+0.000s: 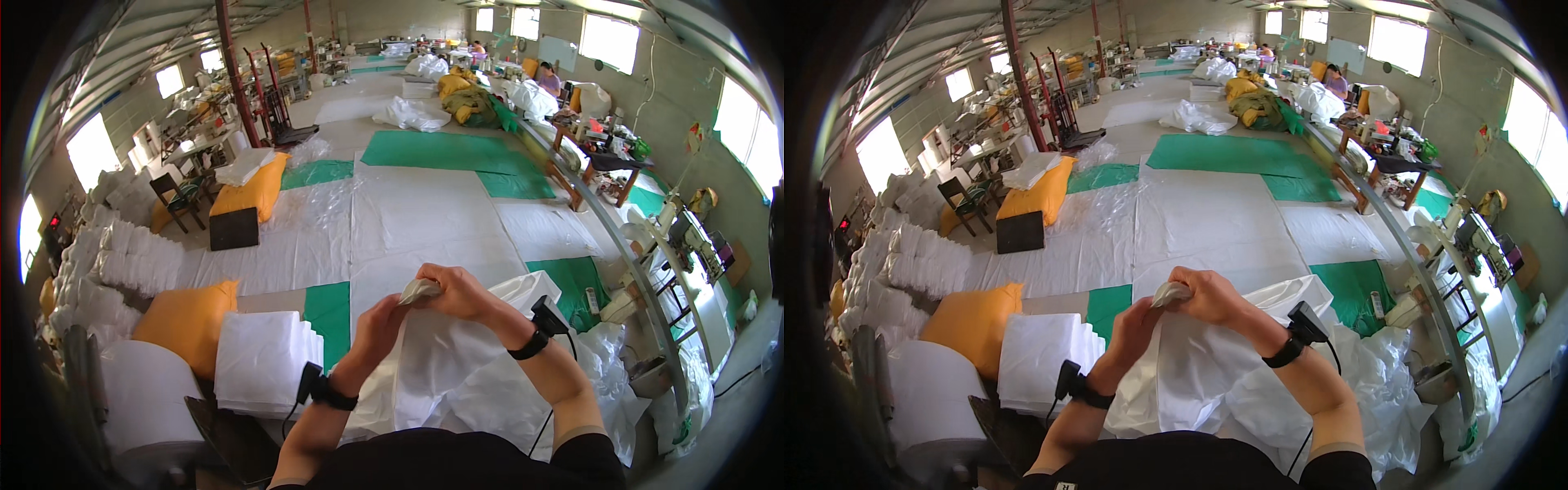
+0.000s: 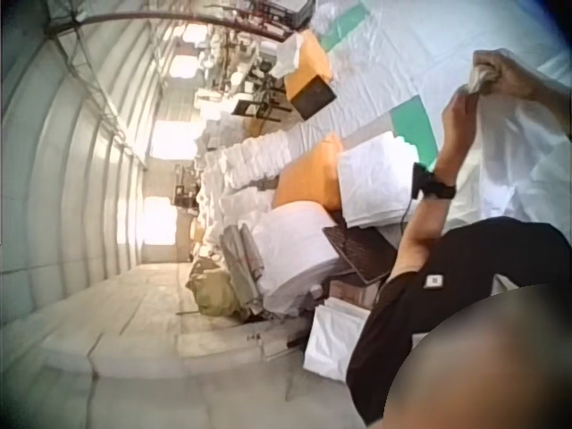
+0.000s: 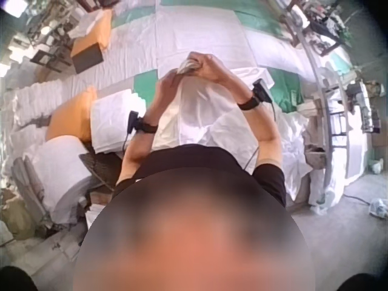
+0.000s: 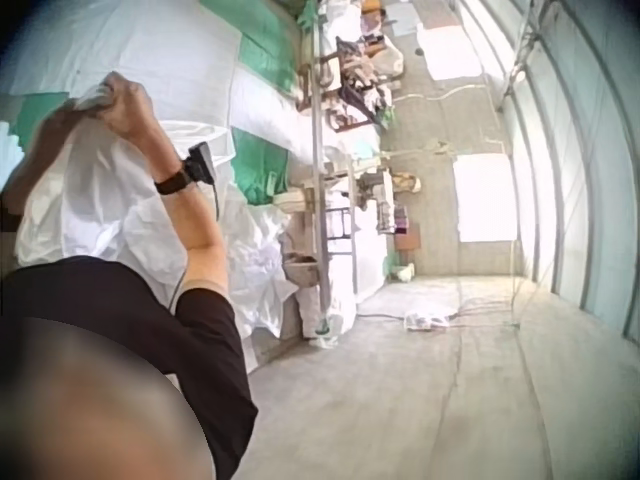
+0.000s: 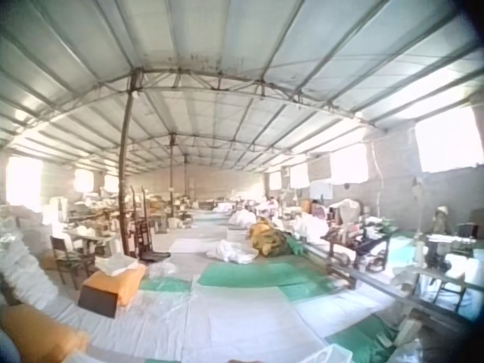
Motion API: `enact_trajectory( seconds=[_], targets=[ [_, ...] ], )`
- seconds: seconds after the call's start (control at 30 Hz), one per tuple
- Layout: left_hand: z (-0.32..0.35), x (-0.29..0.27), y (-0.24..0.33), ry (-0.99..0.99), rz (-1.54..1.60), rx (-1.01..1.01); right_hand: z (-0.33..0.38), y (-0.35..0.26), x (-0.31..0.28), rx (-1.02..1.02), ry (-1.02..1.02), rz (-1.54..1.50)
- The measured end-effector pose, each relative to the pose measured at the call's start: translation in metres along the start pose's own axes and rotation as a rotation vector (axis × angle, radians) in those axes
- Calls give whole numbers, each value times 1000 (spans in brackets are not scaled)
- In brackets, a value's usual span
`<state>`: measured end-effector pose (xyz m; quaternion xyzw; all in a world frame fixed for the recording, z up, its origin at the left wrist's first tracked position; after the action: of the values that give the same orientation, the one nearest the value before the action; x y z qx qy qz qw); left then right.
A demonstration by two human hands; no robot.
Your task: Folding and stacking large white plastic sheets in a manufacturing facility.
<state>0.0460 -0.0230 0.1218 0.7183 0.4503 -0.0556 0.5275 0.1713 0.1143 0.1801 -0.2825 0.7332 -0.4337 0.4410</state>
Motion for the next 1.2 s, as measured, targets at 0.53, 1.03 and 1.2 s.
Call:
enact_trajectory(
  seconds=[0.53, 1.03, 1.2],
  targets=[
    [18, 38, -3, 115, -93, 53, 27, -5, 12, 101, 57, -176],
    [39, 44, 13, -114, 7, 192, 89, -13, -9, 168, -134, -12],
    [50, 67, 23, -197, 4, 203, 120, -18, 15, 252, 203, 474]
  ],
)
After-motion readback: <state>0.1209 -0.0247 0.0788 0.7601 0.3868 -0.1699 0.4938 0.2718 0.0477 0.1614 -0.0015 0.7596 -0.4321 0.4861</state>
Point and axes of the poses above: each hand's wrist, its own z-axis away from the middle knuckle, its own x-axis out of the palm, y = z × x, the point moved 1 cm from there along -z, towards the middle knuckle, and after that the axes turned 13 degrees about -z, right-handed, at the moved point
